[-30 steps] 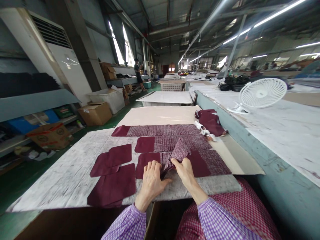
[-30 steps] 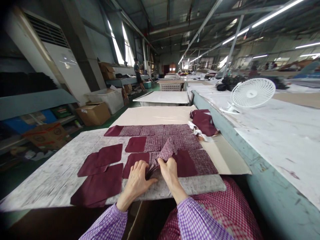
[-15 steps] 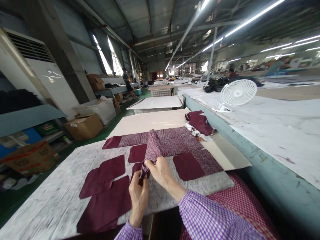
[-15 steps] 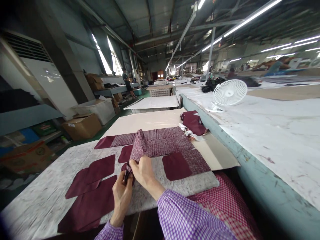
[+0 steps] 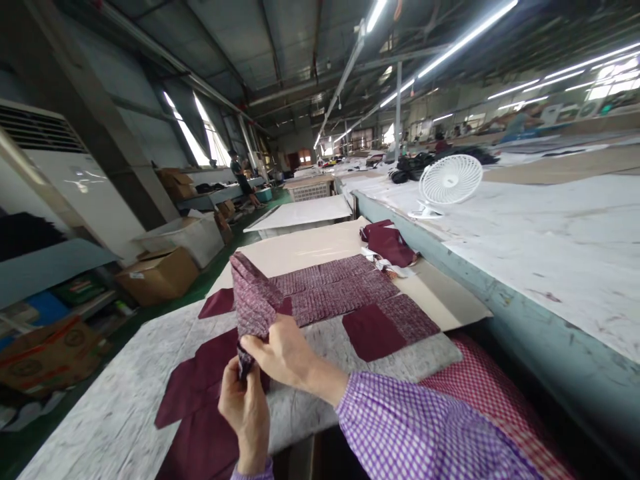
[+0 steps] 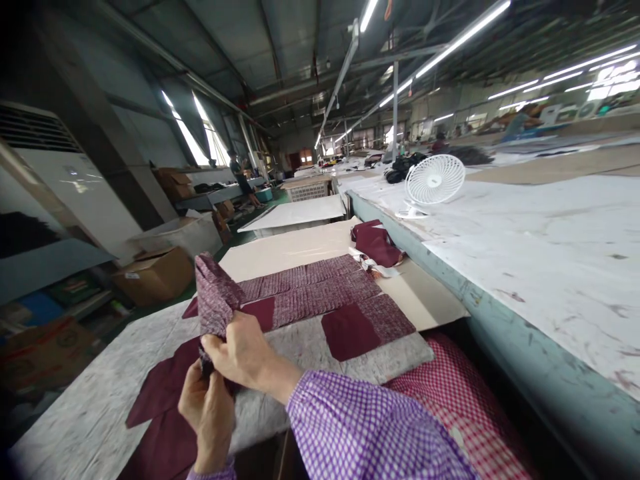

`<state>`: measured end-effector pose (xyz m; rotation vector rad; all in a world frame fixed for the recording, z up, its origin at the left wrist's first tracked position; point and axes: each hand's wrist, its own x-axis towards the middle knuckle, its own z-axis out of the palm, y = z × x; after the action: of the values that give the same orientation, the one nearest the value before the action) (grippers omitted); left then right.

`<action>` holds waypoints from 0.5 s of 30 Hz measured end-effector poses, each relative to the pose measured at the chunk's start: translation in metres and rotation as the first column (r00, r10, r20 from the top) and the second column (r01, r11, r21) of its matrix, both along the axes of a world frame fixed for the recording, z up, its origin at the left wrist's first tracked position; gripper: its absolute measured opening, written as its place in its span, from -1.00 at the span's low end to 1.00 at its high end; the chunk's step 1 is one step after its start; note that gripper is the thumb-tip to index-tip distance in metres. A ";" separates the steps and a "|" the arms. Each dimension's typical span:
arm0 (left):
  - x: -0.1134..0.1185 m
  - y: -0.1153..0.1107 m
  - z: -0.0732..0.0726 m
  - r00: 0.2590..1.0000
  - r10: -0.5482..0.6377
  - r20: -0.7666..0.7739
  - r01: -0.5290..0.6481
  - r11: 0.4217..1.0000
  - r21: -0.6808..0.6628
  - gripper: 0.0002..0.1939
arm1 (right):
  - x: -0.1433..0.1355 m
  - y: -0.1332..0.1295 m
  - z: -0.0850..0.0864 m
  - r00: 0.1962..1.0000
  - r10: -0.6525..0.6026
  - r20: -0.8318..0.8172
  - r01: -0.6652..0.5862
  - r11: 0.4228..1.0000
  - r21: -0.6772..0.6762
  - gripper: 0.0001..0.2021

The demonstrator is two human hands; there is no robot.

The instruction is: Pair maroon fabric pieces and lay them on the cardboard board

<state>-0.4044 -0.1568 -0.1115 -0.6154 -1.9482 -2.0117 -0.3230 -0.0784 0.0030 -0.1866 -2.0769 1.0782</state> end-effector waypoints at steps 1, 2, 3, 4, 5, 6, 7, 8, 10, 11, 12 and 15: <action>0.000 -0.004 0.009 0.999 0.026 -0.021 -0.027 1.000 -0.007 -0.71 | 0.003 -0.002 0.008 0.999 0.039 -0.011 -0.039 0.999 0.008 -0.73; 0.002 -0.007 0.019 0.998 0.047 -0.040 -0.048 0.999 -0.013 -0.70 | 0.008 -0.004 0.016 0.997 0.076 -0.023 -0.075 0.997 0.016 -0.72; 0.006 -0.010 0.030 0.995 0.068 -0.071 -0.069 0.997 -0.019 -0.69 | 0.014 -0.006 0.024 0.994 0.106 -0.034 -0.106 0.994 0.027 -0.71; 0.010 -0.013 0.040 0.992 0.066 -0.104 -0.074 0.995 -0.069 -0.70 | 0.021 -0.006 0.031 0.991 0.130 -0.040 -0.128 0.991 0.039 -0.71; 0.016 -0.014 0.050 0.988 0.070 -0.136 -0.087 0.988 -0.127 -0.71 | 0.029 -0.006 0.038 0.990 0.139 -0.033 -0.137 0.989 0.047 -0.70; 0.024 -0.014 0.059 0.983 0.056 -0.173 -0.091 0.976 -0.199 -0.74 | 0.038 -0.004 0.043 0.992 0.129 -0.017 -0.128 0.991 0.047 -0.69; 0.032 -0.013 0.066 0.977 0.031 -0.213 -0.091 0.956 -0.280 -0.76 | 0.049 0.000 0.048 0.995 0.101 0.004 -0.101 0.994 0.038 -0.67; 0.041 -0.008 0.073 0.966 -0.002 -0.258 -0.089 0.935 -0.342 -0.79 | 0.060 0.006 0.052 0.998 0.058 0.029 -0.059 0.998 0.026 -0.65; 0.062 0.007 0.082 0.934 -0.104 -0.343 -0.053 0.906 -0.420 -0.82 | 0.085 0.023 0.056 0.995 -0.058 0.080 0.059 0.998 -0.011 -0.62; 0.075 0.018 0.085 0.913 -0.168 -0.373 -0.015 0.897 -0.441 -0.83 | 0.099 0.035 0.057 0.987 -0.121 0.107 0.125 0.992 -0.029 -0.60; 0.089 0.031 0.087 0.889 -0.235 -0.392 0.034 0.890 -0.455 -0.85 | 0.114 0.048 0.057 0.975 -0.178 0.133 0.185 0.982 -0.043 -0.61; 0.140 0.075 0.094 0.813 -0.456 -0.364 0.221 0.818 -0.531 -0.94 | 0.167 0.089 0.060 0.943 -0.272 0.194 0.302 0.942 -0.148 -0.74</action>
<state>-0.2643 -0.0822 -0.0172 -1.5335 -2.0952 -1.3279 -0.1555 0.0106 0.0634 -0.6728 -2.0212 1.0920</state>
